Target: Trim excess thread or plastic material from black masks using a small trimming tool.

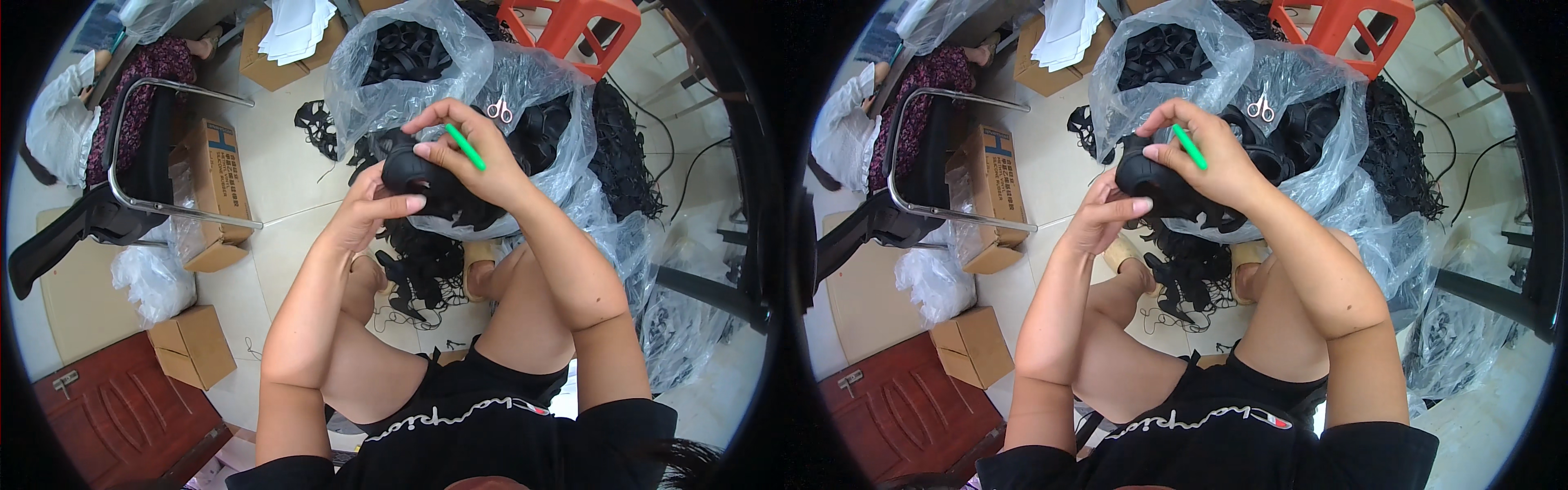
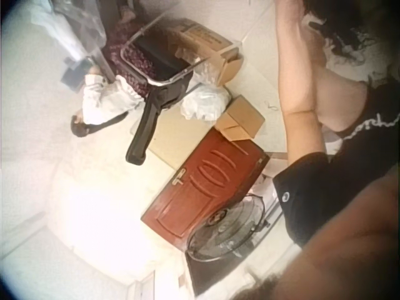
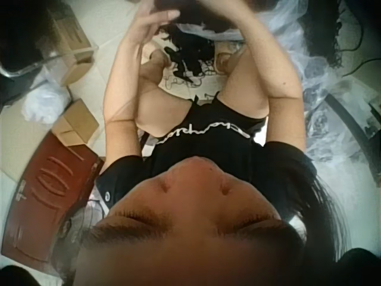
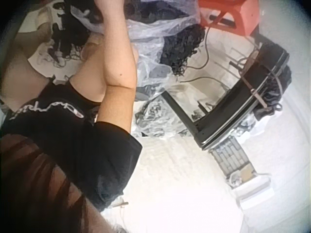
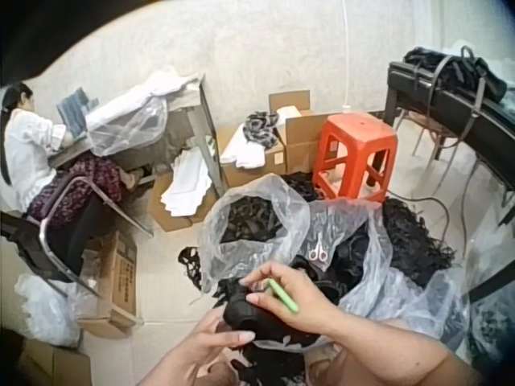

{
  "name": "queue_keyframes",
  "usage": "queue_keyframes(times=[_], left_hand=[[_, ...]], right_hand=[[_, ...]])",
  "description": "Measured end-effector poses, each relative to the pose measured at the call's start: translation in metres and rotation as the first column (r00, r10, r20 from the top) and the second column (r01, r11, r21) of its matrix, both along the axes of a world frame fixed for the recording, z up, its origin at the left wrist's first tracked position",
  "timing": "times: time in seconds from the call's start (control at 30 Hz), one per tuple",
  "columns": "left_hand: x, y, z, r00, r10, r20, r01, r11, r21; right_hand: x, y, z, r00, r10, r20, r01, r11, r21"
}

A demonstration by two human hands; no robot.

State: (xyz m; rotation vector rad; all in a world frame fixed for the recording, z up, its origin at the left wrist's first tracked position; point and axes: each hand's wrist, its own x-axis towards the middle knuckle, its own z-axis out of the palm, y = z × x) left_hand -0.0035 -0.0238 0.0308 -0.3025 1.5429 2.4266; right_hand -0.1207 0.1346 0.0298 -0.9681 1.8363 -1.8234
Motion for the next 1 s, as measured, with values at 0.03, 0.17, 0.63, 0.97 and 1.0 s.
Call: queue_keyframes(times=[0.03, 0.17, 0.63, 0.97, 1.0], left_hand=[[-0.001, 0.001, -0.001, 0.998, 0.061, -0.004, -0.062, 0.997, -0.046], [0.001, 0.008, -0.004, 0.981, 0.184, 0.062, -0.166, 0.962, -0.219], [0.003, 0.005, -0.009, 0.866, 0.498, 0.055, -0.477, 0.853, -0.209], [0.007, 0.004, -0.006, 0.870, 0.492, 0.029, -0.471, 0.847, -0.245], [0.006, 0.004, -0.005, 0.866, 0.499, 0.022, -0.478, 0.841, -0.255]], right_hand=[[0.003, -0.001, 0.001, 0.996, -0.007, -0.084, 0.005, 1.000, -0.018], [0.006, 0.001, 0.001, 0.985, 0.005, -0.170, 0.011, 0.995, 0.095], [0.014, -0.001, -0.018, 0.891, -0.030, -0.454, 0.008, 0.999, -0.050], [0.011, -0.004, -0.025, 0.726, -0.048, -0.686, 0.032, 0.999, -0.036], [0.011, -0.004, -0.024, 0.725, -0.049, -0.687, 0.032, 0.999, -0.037]])
